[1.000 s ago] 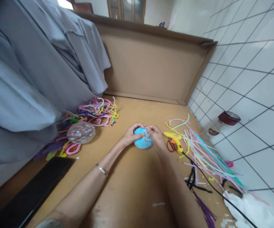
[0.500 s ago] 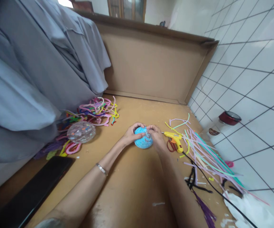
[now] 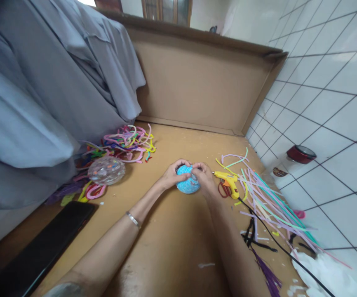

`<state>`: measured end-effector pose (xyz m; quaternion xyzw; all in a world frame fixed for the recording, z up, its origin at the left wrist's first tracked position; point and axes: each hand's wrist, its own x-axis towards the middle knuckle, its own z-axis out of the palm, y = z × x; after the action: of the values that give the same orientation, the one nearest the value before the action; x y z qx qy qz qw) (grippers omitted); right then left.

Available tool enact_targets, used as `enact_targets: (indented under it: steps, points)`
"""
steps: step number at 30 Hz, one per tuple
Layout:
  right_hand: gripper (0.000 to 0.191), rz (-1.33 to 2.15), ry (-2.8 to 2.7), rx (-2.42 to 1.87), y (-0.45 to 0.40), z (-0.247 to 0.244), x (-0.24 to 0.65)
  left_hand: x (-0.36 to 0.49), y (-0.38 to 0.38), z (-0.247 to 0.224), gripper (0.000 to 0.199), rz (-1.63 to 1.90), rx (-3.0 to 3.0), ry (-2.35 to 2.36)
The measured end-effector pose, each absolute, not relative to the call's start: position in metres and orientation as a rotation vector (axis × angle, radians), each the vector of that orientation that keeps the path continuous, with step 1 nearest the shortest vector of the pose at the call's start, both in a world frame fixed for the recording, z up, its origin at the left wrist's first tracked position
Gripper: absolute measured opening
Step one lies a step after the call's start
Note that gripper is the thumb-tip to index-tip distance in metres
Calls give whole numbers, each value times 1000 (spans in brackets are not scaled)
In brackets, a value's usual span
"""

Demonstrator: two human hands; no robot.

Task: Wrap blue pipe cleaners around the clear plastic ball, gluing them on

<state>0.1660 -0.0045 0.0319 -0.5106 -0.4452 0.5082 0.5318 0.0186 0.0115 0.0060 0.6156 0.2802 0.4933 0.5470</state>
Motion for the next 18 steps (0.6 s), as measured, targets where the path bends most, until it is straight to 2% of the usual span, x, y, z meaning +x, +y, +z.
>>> enact_targets:
  steps: [9,18]
  points:
    - [13,1231,-1058,-1195,-2,29,169,19,12,5,43,1170,1465,654]
    - [14,1259,-1082,-1180,-1,29,171,17,14,5,26,1205,1549,604]
